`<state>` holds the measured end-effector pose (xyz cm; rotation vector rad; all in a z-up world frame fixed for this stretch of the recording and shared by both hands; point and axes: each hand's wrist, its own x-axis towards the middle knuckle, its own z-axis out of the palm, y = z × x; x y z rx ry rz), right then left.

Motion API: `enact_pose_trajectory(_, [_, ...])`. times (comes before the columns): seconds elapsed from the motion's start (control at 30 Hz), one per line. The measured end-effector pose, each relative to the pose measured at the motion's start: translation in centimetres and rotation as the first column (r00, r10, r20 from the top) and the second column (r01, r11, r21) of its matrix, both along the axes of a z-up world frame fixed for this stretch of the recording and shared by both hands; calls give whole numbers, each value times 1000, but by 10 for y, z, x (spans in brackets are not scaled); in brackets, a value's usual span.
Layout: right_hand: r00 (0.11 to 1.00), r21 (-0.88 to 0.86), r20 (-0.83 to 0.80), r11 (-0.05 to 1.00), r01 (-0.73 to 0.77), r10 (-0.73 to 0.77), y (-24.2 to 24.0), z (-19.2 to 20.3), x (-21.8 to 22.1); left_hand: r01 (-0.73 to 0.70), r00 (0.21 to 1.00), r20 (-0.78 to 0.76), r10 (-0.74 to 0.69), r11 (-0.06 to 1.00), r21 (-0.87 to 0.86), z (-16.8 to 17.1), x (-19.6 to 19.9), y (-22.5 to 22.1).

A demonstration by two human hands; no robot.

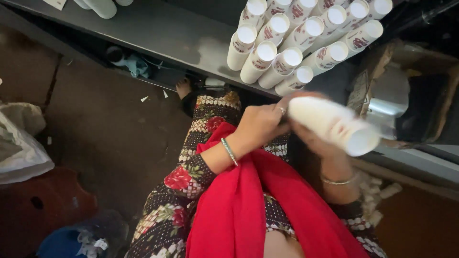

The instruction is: The person picks up paper cups from a production line workstation and places them into plastic sleeves by hand.

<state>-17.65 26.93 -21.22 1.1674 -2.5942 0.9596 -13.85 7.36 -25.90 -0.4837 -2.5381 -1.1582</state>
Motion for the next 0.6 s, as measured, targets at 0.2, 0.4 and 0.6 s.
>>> enact_pose_trajectory(0.2, [954,-328,299,941,84,19,3,40,-28,-176,980,-78,183,980,89,37,-22,-20])
enact_pose_trajectory(0.4, [929,-204,334,950,236,-159,-9,7,-51,-210,971,-72,229,954,214,28,-29,-32])
enact_pose_trajectory(0.6, [857,-36,437,947,321,-274,3,-21,-61,-159,959,281,38,894,420,-5,-34,-17])
